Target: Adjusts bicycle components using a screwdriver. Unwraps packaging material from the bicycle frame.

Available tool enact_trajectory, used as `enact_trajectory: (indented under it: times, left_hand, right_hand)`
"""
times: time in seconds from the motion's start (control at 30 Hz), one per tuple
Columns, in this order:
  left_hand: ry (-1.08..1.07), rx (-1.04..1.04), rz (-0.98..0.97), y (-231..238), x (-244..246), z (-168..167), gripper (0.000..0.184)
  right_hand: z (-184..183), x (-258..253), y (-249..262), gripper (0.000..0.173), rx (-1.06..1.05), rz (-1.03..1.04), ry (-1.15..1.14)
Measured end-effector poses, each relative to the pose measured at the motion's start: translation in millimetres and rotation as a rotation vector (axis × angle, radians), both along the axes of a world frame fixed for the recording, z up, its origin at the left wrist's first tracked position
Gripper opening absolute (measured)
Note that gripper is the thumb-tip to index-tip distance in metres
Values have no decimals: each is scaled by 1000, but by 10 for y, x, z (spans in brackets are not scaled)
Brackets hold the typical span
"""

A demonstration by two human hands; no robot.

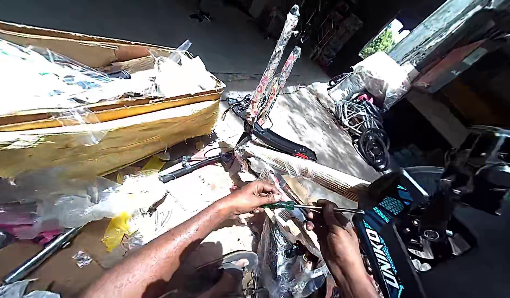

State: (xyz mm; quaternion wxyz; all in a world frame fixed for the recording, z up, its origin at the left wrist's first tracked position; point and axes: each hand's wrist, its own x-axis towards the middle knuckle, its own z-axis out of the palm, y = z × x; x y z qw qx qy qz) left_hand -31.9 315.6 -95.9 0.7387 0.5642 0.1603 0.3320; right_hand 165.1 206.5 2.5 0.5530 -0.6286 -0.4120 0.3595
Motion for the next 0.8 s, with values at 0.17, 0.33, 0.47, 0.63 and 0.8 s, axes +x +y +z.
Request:
enact_trajectory:
  times: [0.17,0.33,0.47,0.63,0.8]
  left_hand:
    - [-70,64,-83,601,148,-136,22]
    - [-123,-10,-49,1013,400,-235,21]
    - [-183,15,-74,1137,555,-270,18]
    - [-190,79,-43,1188,649,-160,19]
    - [-142,63,-74,1250,732,-131,16]
  right_hand:
    - [11,88,285,28,44,-68,-111]
    - [-21,82,440,24,166,-198,-144]
    - [-3,110,506,20,225,-230,-146]
    - [-36,39,551,18,297,-363,-87]
    - [-65,-28,600,15,349,-426,-84]
